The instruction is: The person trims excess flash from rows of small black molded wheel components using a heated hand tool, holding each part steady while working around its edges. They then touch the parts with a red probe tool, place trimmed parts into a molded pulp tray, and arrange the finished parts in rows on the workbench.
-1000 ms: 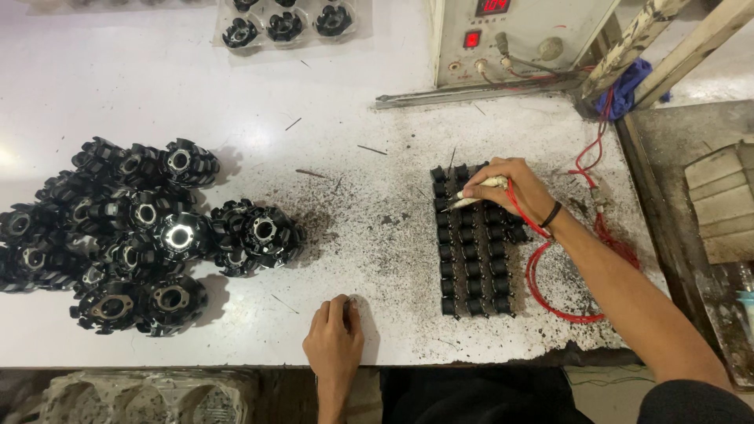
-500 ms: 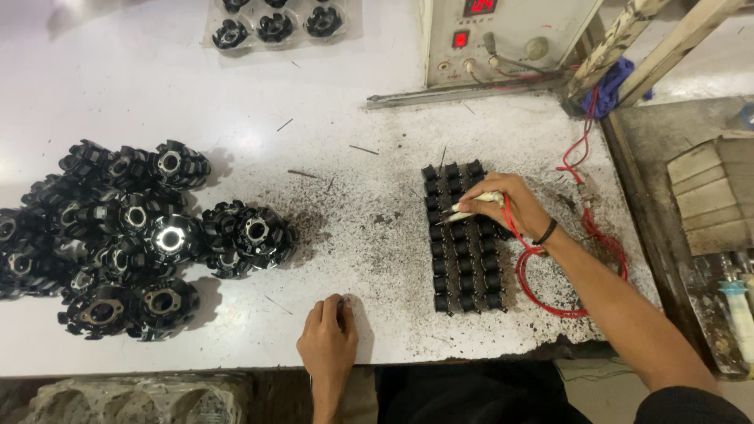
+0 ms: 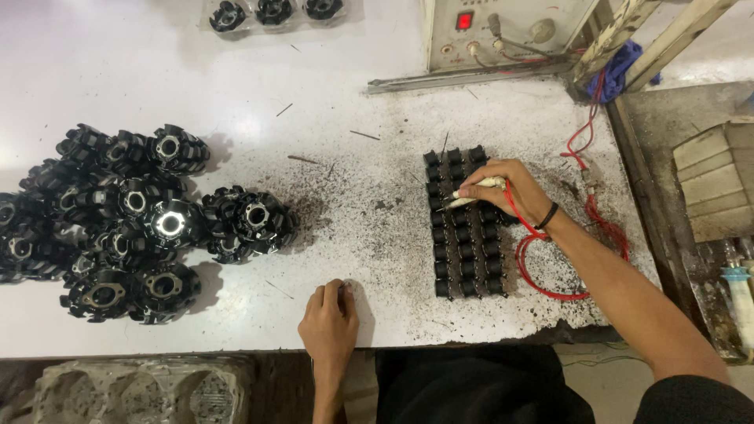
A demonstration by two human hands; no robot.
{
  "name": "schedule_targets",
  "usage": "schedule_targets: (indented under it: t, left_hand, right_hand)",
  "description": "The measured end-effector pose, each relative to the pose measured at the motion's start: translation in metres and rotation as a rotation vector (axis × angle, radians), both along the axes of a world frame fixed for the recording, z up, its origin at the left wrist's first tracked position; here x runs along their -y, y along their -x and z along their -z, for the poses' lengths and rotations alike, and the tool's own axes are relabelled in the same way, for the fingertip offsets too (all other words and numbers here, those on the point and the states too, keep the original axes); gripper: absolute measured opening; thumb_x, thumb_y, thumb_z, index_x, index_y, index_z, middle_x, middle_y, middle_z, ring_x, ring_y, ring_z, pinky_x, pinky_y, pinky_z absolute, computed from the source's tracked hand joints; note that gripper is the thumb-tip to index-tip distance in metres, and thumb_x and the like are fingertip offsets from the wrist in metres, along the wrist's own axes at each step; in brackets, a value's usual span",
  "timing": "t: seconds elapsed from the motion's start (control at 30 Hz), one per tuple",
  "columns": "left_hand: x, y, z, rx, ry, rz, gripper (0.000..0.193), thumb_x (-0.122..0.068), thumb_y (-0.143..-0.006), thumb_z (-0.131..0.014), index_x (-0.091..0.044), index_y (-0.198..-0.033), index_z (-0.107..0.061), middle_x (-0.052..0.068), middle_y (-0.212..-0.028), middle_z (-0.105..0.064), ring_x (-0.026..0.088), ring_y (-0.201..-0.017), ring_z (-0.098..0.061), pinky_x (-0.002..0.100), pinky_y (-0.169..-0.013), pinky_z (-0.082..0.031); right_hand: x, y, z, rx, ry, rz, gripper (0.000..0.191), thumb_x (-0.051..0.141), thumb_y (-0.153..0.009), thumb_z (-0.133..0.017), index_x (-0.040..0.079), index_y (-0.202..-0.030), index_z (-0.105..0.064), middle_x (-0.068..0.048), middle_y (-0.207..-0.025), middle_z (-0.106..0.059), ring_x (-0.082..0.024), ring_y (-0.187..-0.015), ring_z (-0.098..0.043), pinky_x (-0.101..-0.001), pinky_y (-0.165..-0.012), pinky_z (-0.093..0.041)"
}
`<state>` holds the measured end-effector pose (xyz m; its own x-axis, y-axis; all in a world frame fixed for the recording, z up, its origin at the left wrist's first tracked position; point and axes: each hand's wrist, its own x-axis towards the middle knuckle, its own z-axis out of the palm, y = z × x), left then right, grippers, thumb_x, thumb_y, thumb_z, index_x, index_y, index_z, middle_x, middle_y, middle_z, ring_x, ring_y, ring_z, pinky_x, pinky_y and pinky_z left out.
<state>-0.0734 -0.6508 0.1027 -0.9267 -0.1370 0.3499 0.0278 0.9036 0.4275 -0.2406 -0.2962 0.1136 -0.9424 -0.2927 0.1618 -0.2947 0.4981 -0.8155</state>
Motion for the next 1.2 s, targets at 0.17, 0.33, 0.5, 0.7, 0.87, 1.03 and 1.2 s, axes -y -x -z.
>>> schedule_targets:
  t: [0.17, 0.33, 0.5, 0.7, 0.87, 1.03, 1.2]
  left_hand:
    - [0.001, -0.002, -0.001, -0.005, 0.01, -0.011, 0.01, -0.019, -0.092, -0.07, -0.01, -0.098, -0.07, 0.006, -0.082, -0.069, 0.027, -0.072, -0.067, 0.04, -0.057, -0.052]
    - [0.003, 0.0, 0.0, 0.02, -0.001, -0.003, 0.01, -0.018, -0.093, -0.069, -0.01, -0.098, -0.069, 0.006, -0.083, -0.069, 0.027, -0.072, -0.068, 0.04, -0.058, -0.053]
    - [0.002, 0.003, 0.0, -0.032, 0.002, 0.008, 0.01, -0.018, -0.091, -0.07, -0.01, -0.098, -0.069, 0.006, -0.084, -0.068, 0.028, -0.074, -0.067, 0.041, -0.059, -0.053]
    - [0.0, 0.002, 0.0, 0.007, -0.008, 0.0, 0.01, -0.017, -0.092, -0.069, -0.01, -0.099, -0.069, 0.006, -0.083, -0.068, 0.028, -0.074, -0.067, 0.041, -0.06, -0.053]
    - [-0.002, 0.002, 0.004, 0.016, 0.008, -0.008, 0.01, -0.017, -0.092, -0.07, -0.01, -0.099, -0.07, 0.006, -0.082, -0.068, 0.028, -0.075, -0.068, 0.041, -0.059, -0.053]
    - [-0.003, 0.006, 0.003, 0.035, 0.012, -0.009, 0.011, -0.017, -0.092, -0.07, -0.009, -0.099, -0.07, 0.005, -0.082, -0.069, 0.026, -0.073, -0.068, 0.039, -0.056, -0.052]
    - [-0.003, 0.006, 0.0, -0.003, 0.025, -0.01, 0.011, -0.015, -0.089, -0.07, -0.009, -0.099, -0.07, 0.005, -0.083, -0.07, 0.027, -0.075, -0.069, 0.039, -0.057, -0.052]
  right_hand:
    - [-0.002, -0.019, -0.014, -0.267, -0.083, -0.021, 0.017, 0.026, -0.079, -0.087, 0.014, -0.091, -0.083, 0.0, -0.074, -0.071, -0.012, -0.07, -0.06, -0.0315, -0.079, -0.042]
    - [-0.004, -0.038, -0.01, -0.239, -0.104, -0.035, 0.02, 0.025, -0.074, -0.088, 0.016, -0.092, -0.084, 0.001, -0.065, -0.064, -0.013, -0.066, -0.054, -0.0343, -0.086, -0.035]
    - [0.0, -0.026, 0.003, -0.178, -0.056, -0.065, 0.017, 0.027, -0.079, -0.086, 0.02, -0.093, -0.083, 0.006, -0.076, -0.072, -0.009, -0.069, -0.057, -0.032, -0.083, -0.037]
    - [-0.001, -0.037, 0.002, -0.195, -0.109, -0.008, 0.017, 0.026, -0.074, -0.089, 0.018, -0.089, -0.083, 0.004, -0.068, -0.068, -0.011, -0.069, -0.058, -0.0331, -0.088, -0.036]
    - [-0.007, -0.055, 0.004, -0.205, -0.036, -0.047, 0.021, 0.029, -0.072, -0.089, 0.02, -0.091, -0.083, 0.005, -0.066, -0.065, -0.009, -0.069, -0.058, -0.0333, -0.091, -0.036]
    - [-0.003, -0.053, 0.015, -0.183, -0.031, -0.02, 0.018, 0.028, -0.076, -0.088, 0.02, -0.092, -0.083, 0.005, -0.071, -0.067, -0.009, -0.071, -0.059, -0.0327, -0.096, -0.036]
    - [0.001, -0.055, 0.015, -0.178, -0.066, -0.009, 0.018, 0.028, -0.075, -0.088, 0.019, -0.09, -0.085, 0.004, -0.067, -0.066, -0.01, -0.071, -0.058, -0.034, -0.098, -0.033]
